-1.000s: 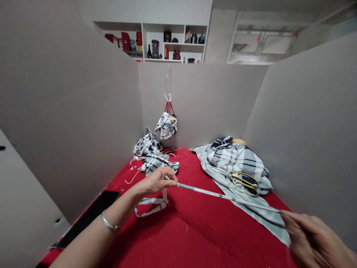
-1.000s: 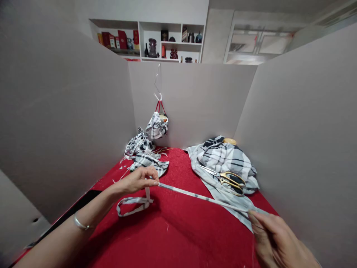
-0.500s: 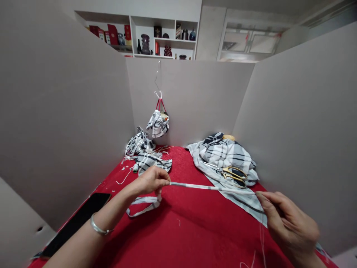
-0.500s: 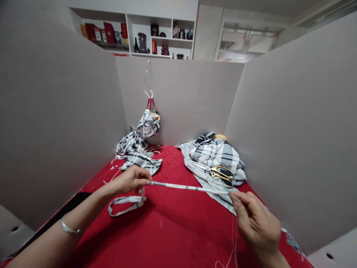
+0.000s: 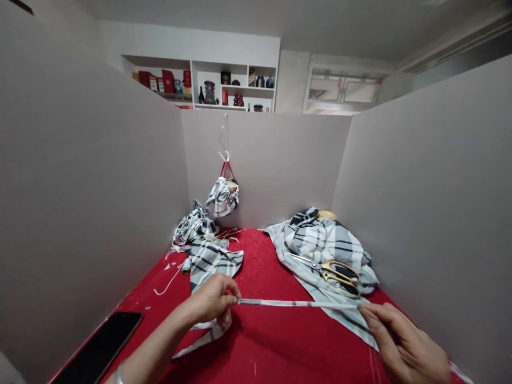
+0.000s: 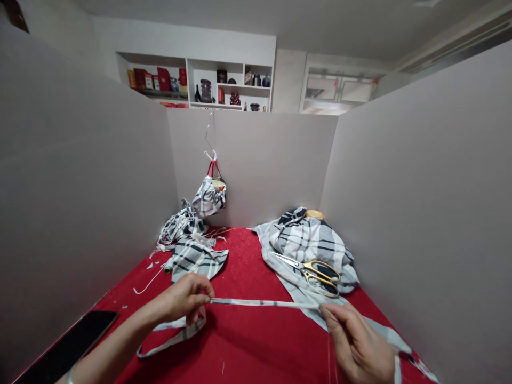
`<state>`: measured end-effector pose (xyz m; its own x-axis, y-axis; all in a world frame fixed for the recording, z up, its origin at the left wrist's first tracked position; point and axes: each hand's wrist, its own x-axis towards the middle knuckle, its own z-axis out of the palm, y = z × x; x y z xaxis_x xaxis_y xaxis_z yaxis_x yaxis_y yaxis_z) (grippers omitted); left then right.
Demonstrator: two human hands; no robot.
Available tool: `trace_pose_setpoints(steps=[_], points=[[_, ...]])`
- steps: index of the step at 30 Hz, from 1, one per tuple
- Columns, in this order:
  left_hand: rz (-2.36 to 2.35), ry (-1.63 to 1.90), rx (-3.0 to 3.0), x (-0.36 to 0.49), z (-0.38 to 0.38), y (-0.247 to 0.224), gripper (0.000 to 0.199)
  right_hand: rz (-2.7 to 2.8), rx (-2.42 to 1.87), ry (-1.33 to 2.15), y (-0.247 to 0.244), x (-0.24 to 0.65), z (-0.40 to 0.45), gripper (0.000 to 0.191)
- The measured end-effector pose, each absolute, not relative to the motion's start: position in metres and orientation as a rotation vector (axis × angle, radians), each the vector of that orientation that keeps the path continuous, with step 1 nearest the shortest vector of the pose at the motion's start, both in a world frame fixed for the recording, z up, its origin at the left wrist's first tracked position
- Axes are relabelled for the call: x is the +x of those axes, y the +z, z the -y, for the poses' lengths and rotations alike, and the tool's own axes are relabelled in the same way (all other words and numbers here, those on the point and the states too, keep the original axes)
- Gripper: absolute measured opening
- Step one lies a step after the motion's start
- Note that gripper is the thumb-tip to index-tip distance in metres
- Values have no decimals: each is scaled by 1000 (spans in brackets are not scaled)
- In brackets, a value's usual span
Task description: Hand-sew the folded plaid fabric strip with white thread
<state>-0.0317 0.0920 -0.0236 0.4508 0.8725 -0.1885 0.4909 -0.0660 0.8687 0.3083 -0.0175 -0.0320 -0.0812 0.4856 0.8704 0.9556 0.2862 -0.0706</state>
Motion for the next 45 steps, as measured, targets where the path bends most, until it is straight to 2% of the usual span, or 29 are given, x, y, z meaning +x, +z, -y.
trace_pose_setpoints(steps=[8, 15, 21, 25, 32, 36, 40, 45], points=[[-1210, 616, 1526, -34, -104, -56, 14, 1776, -1191, -419, -55, 301, -15, 15], [-1262, 655, 1370, -38, -107, -45, 13, 1783, -1213, -288, -57, 302, -35, 15], [-1134, 672, 1310, -43, -106, -36, 15, 1729, -1353, -359, -58, 306, -37, 17], [-1153, 604, 1297, -42, -106, -33, 32, 1717, -1411, -436, -65, 304, -34, 19], [-1057, 544, 1371, -43, -106, -34, 25, 1738, -1348, -544, -76, 305, -28, 14], [-1072, 532, 1364, -44, -109, -37, 28, 1833, -1288, -539, -86, 308, -27, 15], [-1075, 498, 1414, -43, -110, -39, 30, 1960, -1262, -414, -96, 307, -27, 15], [-1103, 490, 1449, -44, -113, -44, 27, 2102, -1449, -58, -97, 309, -28, 22]])
